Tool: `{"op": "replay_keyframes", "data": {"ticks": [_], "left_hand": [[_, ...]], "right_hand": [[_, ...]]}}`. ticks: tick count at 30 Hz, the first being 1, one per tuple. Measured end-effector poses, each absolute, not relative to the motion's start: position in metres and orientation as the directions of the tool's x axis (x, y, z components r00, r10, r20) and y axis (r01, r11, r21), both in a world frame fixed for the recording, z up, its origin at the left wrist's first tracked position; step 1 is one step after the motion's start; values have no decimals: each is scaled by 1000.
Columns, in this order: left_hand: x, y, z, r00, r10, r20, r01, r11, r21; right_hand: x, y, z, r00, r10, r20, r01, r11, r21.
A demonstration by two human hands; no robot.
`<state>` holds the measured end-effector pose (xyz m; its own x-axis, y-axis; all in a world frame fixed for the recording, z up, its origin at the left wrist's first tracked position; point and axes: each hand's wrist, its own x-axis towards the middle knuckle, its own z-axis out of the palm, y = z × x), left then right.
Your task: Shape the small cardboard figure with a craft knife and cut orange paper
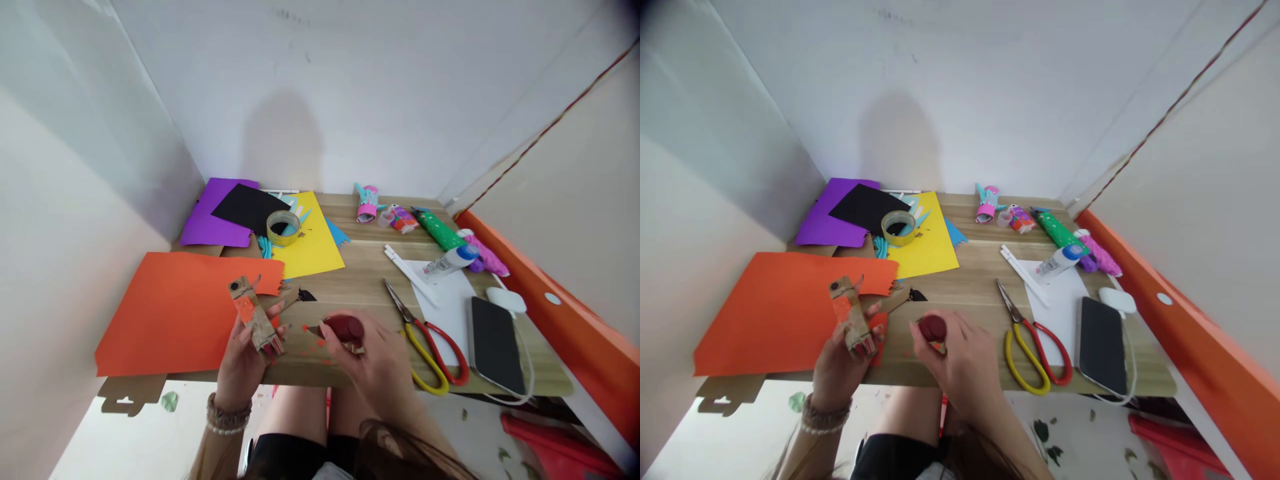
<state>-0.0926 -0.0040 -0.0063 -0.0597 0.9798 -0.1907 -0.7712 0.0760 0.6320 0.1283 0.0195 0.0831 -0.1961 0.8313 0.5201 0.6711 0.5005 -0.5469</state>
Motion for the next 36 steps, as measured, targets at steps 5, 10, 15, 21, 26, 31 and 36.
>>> {"op": "replay_keyframes", "data": {"ticks": [5, 10, 15, 21, 26, 31, 36], "left_hand": [[-87, -3, 1, -107, 972, -211, -805, 40, 592], [-84, -1, 3, -107, 972, -208, -801, 39, 597], [-84, 0, 5, -65, 986, -152, -790, 43, 612], [-83, 1, 9, -54, 991, -119, -754, 38, 656], [-81, 3, 8, -8, 994, -111, -735, 70, 675], [-80, 3, 7, 55, 993, -101, -692, 111, 714], [-80, 2, 7, 135, 989, -61, -656, 136, 743]], "right_hand": [[119, 41, 91, -318, 796, 516, 737, 550, -393], [109, 51, 99, -270, 881, 389, 784, 436, -442], [129, 43, 112, -155, 988, 27, 648, 123, -752], [170, 8, 88, 191, 979, -66, 200, -104, -974], [178, -8, 79, 377, 921, -99, -143, -48, -989], [163, -4, 99, 394, 918, -49, -310, 82, -947], [150, -10, 109, 322, 946, 46, -305, 149, -941]]}}
